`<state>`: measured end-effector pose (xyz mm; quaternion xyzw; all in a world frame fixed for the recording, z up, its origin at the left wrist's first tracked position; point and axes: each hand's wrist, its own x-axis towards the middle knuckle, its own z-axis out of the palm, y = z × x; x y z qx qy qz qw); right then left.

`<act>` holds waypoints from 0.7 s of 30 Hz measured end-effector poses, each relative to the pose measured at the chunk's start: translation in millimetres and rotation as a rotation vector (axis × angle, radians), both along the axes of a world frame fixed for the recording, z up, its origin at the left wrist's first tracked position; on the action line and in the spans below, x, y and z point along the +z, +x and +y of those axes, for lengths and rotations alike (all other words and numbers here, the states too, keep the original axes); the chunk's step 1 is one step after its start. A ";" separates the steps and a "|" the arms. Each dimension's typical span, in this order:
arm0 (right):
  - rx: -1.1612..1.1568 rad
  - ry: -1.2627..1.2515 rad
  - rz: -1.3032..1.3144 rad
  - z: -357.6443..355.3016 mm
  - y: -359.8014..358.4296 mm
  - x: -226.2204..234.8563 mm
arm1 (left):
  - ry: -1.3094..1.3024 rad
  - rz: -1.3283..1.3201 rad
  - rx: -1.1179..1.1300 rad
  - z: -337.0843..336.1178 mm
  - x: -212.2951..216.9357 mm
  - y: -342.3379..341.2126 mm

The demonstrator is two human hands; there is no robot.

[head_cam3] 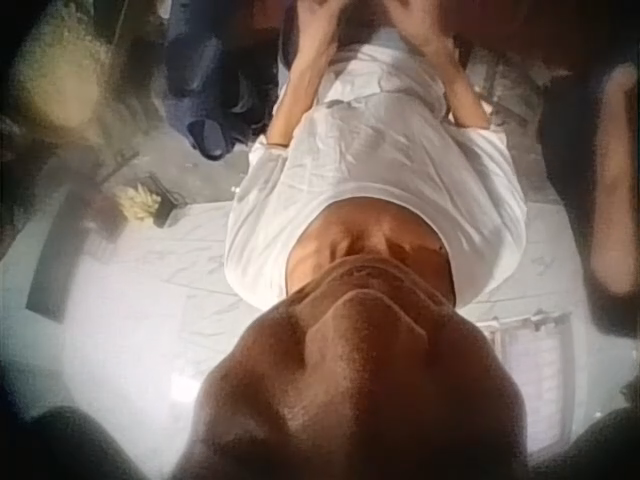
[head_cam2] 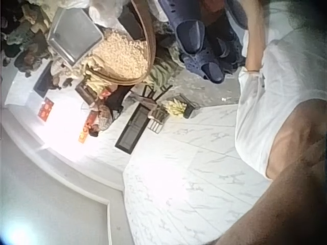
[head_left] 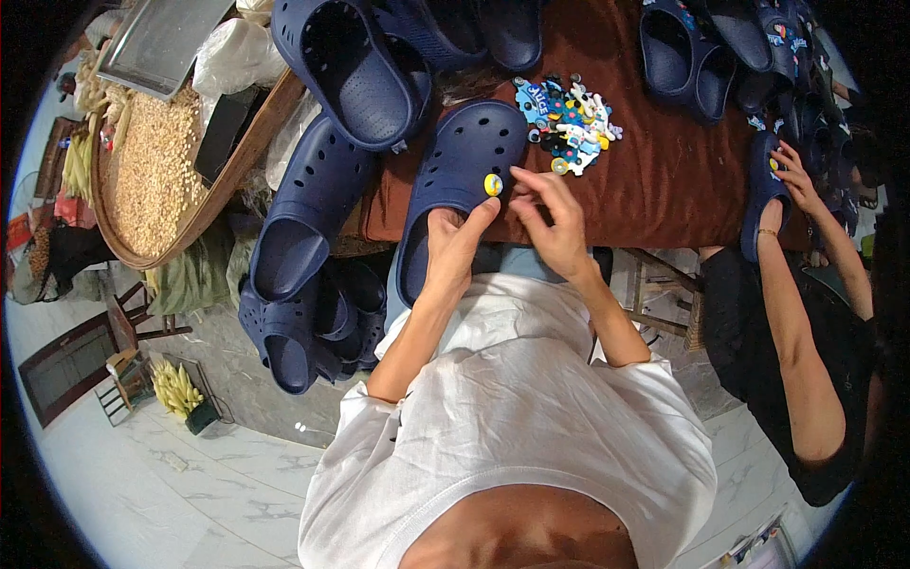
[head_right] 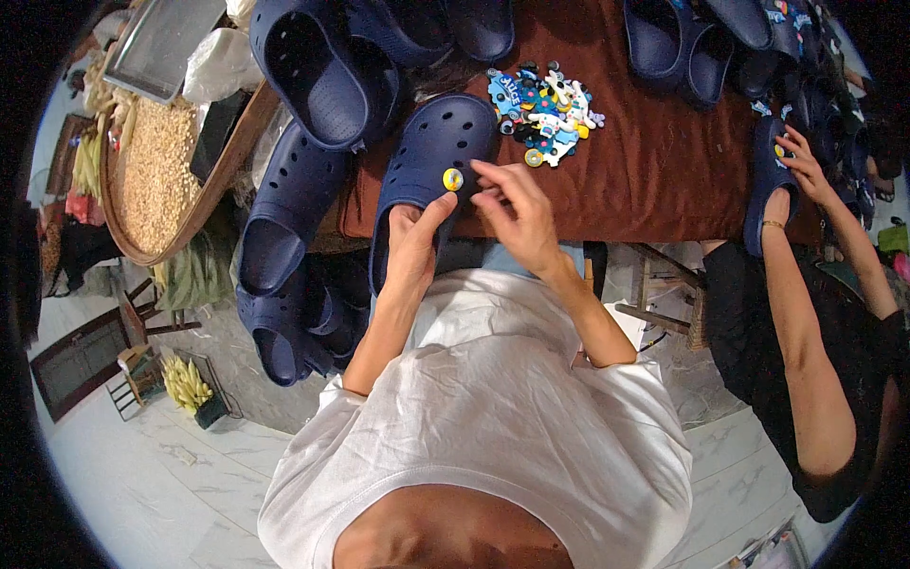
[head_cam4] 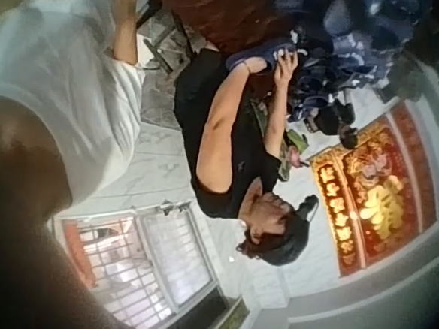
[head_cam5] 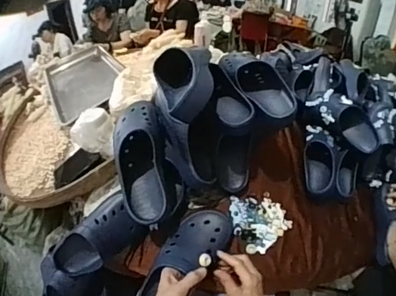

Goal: Apply decorative charms and stickers to blue clog-style shoes.

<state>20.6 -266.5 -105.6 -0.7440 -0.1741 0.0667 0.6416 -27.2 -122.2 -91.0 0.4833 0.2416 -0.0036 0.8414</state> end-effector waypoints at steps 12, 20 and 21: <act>-0.270 -0.573 -0.368 -58.2 41.6 -21.7 | -0.010 0.064 0.055 -1.4 1.8 12.3; -0.290 -0.652 -0.339 -50.7 47.8 -19.8 | -0.002 0.070 0.067 -1.8 1.2 10.0; -0.288 -0.652 -0.338 -50.4 48.5 -20.8 | 0.002 0.064 0.049 -1.0 1.4 10.8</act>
